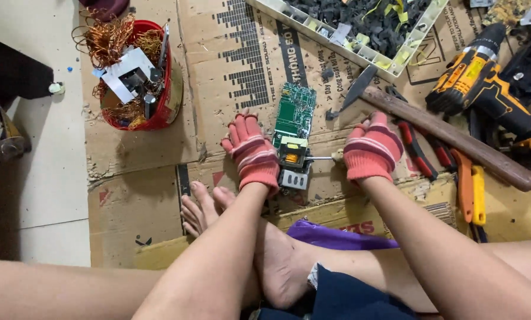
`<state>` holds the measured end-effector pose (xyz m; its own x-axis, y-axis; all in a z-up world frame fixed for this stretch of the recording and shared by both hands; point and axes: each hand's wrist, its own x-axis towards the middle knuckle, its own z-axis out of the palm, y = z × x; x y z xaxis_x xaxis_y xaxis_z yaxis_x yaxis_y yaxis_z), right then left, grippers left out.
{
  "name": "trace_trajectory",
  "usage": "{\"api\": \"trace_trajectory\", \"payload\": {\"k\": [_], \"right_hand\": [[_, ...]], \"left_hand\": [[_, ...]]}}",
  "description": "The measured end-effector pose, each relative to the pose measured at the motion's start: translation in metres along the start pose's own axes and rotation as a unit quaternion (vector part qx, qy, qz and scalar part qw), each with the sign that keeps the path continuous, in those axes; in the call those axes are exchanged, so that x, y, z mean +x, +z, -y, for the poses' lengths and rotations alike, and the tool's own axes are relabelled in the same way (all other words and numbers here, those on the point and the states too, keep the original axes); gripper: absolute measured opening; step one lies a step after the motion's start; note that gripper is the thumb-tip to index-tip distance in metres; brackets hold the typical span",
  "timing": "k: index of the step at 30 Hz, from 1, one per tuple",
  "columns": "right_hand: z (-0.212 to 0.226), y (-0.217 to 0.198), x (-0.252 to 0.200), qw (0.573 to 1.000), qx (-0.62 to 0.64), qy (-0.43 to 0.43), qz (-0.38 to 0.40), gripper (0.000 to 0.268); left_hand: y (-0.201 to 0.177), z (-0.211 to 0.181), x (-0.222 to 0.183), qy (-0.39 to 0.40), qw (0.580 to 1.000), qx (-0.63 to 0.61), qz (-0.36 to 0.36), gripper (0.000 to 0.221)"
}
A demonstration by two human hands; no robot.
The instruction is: The person uses a screwdriver to remove screws from a small electronic component mounted on a circuit board. They then use pliers to pull off a black plastic part from the component. The person continues to unscrew and remove parts from the board.
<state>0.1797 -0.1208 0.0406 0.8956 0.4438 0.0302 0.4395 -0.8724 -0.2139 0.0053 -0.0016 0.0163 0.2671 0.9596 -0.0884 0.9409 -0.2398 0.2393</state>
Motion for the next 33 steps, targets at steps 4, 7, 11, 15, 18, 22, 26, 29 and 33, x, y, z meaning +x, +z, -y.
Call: {"api": "trace_trajectory", "payload": {"k": [4,7,11,15,18,22,26,29,33], "right_hand": [[0.0,0.005,0.002,1.0,0.009,0.014,-0.005,0.023],[0.003,-0.007,-0.004,0.999,0.034,0.0,-0.016,0.024],[0.012,-0.044,-0.015,0.999,0.021,-0.044,0.019,0.028],[0.021,-0.114,-0.027,0.943,-0.067,-0.246,0.215,0.039],[0.029,-0.15,-0.038,0.907,-0.138,-0.253,0.306,0.037],[0.037,-0.157,-0.041,0.881,-0.147,-0.274,0.358,0.032],[0.032,-0.198,-0.042,0.909,-0.021,-0.16,0.384,0.037],[0.015,-0.221,-0.038,0.917,0.032,-0.071,0.391,0.046],[0.033,-0.241,-0.062,0.918,-0.021,-0.068,0.39,0.042]], "left_hand": [[-0.013,-0.003,-0.004,0.009,1.0,-0.007,0.006,0.056],[0.011,0.005,0.004,0.032,0.999,-0.006,0.0,0.055],[0.002,0.003,0.0,0.039,0.999,0.011,-0.007,0.053],[0.019,0.008,0.003,0.037,0.998,0.028,-0.038,0.059],[0.025,0.015,-0.001,0.037,0.997,0.031,-0.062,0.054],[0.03,0.01,0.001,0.039,0.996,0.041,-0.075,0.052],[0.03,0.011,0.004,0.046,0.995,0.05,-0.077,0.055],[0.021,0.008,0.001,0.042,0.996,0.042,-0.064,0.055],[0.006,0.002,-0.008,0.034,0.998,0.04,-0.04,0.055]]}}
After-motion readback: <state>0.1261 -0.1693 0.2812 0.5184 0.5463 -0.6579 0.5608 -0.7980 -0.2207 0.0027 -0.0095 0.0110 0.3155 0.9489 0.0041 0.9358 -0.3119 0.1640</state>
